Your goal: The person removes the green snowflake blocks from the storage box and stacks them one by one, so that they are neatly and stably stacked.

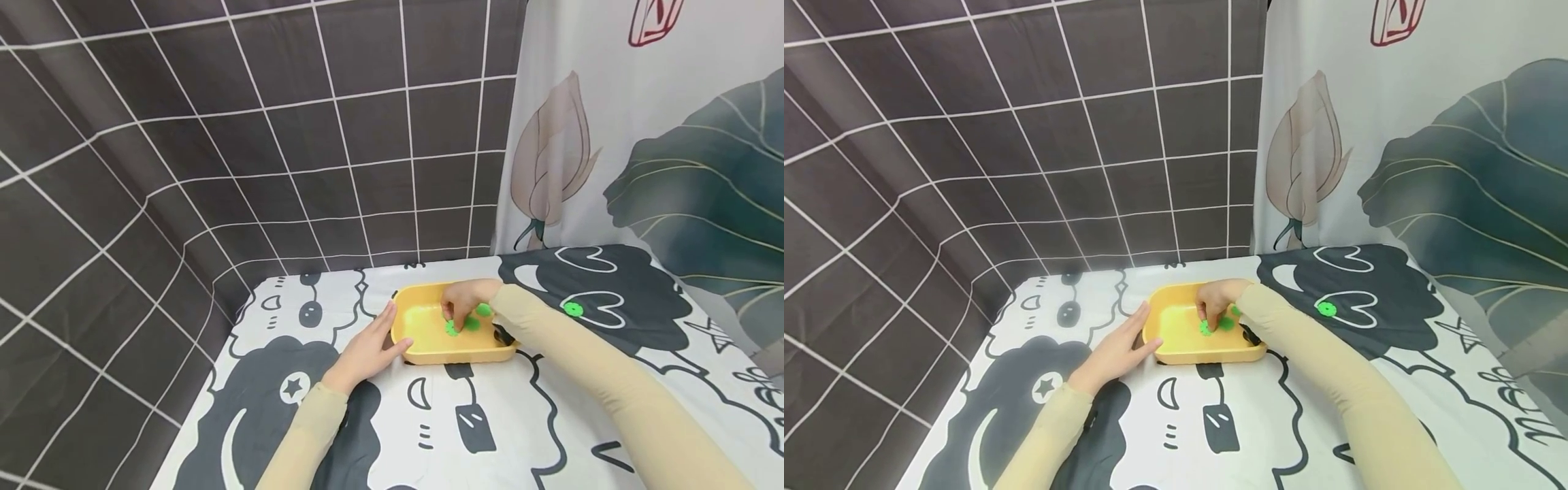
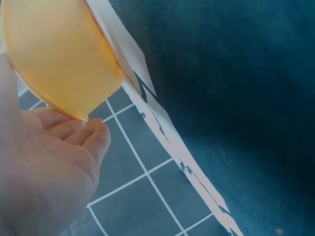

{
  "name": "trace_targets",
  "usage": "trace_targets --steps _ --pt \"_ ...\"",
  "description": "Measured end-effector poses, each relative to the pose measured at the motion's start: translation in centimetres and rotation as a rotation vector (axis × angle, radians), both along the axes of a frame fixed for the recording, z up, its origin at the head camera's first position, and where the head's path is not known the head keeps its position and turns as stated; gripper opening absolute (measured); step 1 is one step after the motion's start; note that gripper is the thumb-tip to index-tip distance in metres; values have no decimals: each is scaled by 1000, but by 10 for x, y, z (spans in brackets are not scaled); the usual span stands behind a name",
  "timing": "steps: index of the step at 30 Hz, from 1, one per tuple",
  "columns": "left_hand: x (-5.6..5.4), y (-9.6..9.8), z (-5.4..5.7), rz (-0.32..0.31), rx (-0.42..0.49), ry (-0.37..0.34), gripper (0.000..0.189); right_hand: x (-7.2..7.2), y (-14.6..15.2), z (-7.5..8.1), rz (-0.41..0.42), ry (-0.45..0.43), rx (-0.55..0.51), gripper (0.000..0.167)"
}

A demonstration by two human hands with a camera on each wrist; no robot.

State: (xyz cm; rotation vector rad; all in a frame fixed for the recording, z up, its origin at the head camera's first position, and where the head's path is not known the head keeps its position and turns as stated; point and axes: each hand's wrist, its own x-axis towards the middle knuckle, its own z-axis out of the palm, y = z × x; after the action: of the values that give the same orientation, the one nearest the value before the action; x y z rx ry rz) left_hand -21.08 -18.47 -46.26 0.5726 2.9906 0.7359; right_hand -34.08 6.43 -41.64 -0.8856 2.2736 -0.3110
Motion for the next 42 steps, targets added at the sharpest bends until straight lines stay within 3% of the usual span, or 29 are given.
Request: trace_targets --steps 12,21,27,37,42 --pt "-1 1 2 -4 -9 5 90 -4 3 5 10 20 -85 14" --pt "1 3 5 -7 -8 -12 90 -7 10 12 9 -68 -150 9" --pt "-1 2 4 -3 -14 -4 89 -9 12 20 16 -22 -201 8" --pt "-1 1 3 3 -11 -18 92 -11 16 28 -48 -16 -269 5" --pt "-2 -1 1 4 -2 -6 92 -9 17 32 -71 89 -308 8"
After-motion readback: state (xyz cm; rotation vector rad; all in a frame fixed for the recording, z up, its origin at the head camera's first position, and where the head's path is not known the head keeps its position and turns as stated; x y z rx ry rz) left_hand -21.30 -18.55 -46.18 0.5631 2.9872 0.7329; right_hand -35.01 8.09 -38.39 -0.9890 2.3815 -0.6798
